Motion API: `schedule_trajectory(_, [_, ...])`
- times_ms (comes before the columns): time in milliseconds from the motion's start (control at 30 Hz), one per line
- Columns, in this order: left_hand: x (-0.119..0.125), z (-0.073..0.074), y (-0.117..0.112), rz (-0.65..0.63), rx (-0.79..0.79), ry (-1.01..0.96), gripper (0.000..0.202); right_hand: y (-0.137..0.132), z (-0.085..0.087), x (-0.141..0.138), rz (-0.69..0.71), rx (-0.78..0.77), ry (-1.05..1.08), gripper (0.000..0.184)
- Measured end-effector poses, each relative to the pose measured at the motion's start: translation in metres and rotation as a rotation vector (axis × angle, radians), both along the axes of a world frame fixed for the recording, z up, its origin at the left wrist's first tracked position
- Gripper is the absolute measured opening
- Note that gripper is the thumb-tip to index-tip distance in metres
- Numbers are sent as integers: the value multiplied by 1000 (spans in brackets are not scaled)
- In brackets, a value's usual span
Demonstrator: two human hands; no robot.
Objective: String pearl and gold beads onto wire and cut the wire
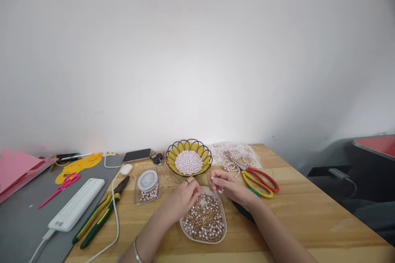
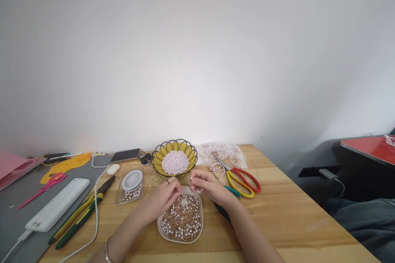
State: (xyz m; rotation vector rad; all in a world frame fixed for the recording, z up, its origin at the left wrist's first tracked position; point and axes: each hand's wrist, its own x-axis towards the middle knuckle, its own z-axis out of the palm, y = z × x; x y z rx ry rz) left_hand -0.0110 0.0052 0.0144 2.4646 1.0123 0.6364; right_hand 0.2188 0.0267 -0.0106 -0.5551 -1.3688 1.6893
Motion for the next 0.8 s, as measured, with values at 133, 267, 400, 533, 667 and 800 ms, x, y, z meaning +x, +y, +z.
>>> schedule_trajectory(133, [-3,-1,4,95,-430,-436,12,-4,0,-3,53,-1,-37,35])
schedule_trajectory(267, [-2,-8,8,130,-656,-755,27,-7,1,-6,85,-8,-49,35])
schedule_trajectory(400, [-3,-9,9,137,-672,-902,33,-11,2,-8,120,-13,-69,36])
schedule_trajectory(533, [-5,-8,7,105,-624,-983,33,-16,6,-9,144,-10,-77,37])
schedule_trajectory(667, [-4,-9,4,54,-594,-1008,31,-20,9,-11,177,-41,-68,33])
schedule_trajectory(800, [-2,-9,2,20,-575,-1001,28,-23,13,-12,209,-51,-37,33])
